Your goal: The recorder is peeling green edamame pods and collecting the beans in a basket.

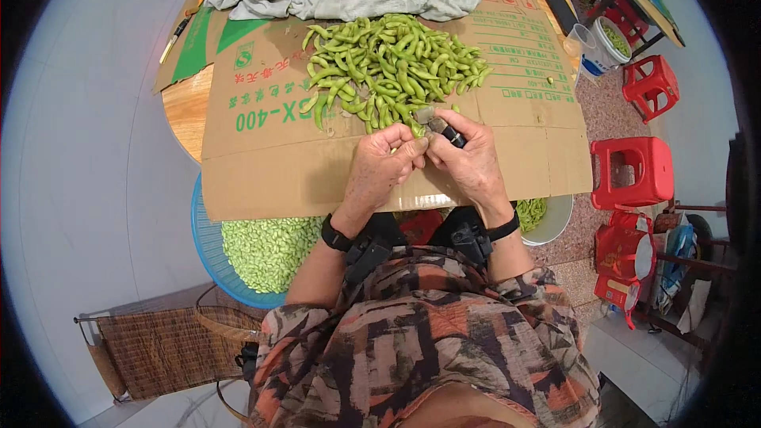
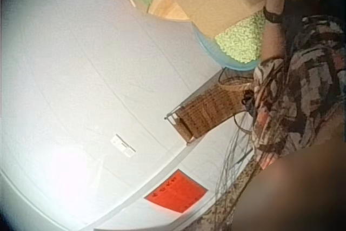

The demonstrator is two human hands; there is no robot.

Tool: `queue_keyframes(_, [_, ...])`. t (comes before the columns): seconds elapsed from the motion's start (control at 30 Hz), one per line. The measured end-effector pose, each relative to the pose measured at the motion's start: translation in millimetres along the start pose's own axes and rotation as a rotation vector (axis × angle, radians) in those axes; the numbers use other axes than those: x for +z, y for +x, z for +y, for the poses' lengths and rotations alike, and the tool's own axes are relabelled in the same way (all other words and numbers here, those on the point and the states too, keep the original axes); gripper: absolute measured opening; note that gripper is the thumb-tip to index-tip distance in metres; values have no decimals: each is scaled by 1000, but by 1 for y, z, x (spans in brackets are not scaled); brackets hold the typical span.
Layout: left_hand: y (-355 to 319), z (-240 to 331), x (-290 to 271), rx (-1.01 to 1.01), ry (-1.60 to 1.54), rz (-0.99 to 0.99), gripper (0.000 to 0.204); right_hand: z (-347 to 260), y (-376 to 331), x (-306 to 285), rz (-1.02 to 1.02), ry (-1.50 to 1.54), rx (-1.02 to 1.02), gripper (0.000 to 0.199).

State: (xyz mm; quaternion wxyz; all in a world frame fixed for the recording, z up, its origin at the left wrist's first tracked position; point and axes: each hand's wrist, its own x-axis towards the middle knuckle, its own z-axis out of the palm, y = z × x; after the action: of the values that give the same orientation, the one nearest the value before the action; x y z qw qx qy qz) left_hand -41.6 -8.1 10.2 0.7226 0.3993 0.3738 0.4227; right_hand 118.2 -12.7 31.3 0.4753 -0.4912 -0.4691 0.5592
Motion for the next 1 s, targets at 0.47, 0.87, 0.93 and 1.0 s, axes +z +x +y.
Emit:
queue_keyframes(0.47, [-1,-3,1,-27,-147,-60,17,4,-7,5,72,-88,-122,30])
queue_keyframes(0.87, [-6,-8,1,177,225,-39,14,-10,-12,-12,-136,25,77,29])
queue_keyframes(0.93, [-7,0,2,96,227,-30,13,-9,-14,-9,-134,64,75,29])
queue_keyframes(1.0, [-7,2,3,14,228,-21,13,-9,-16,-8,-57,38,43,28])
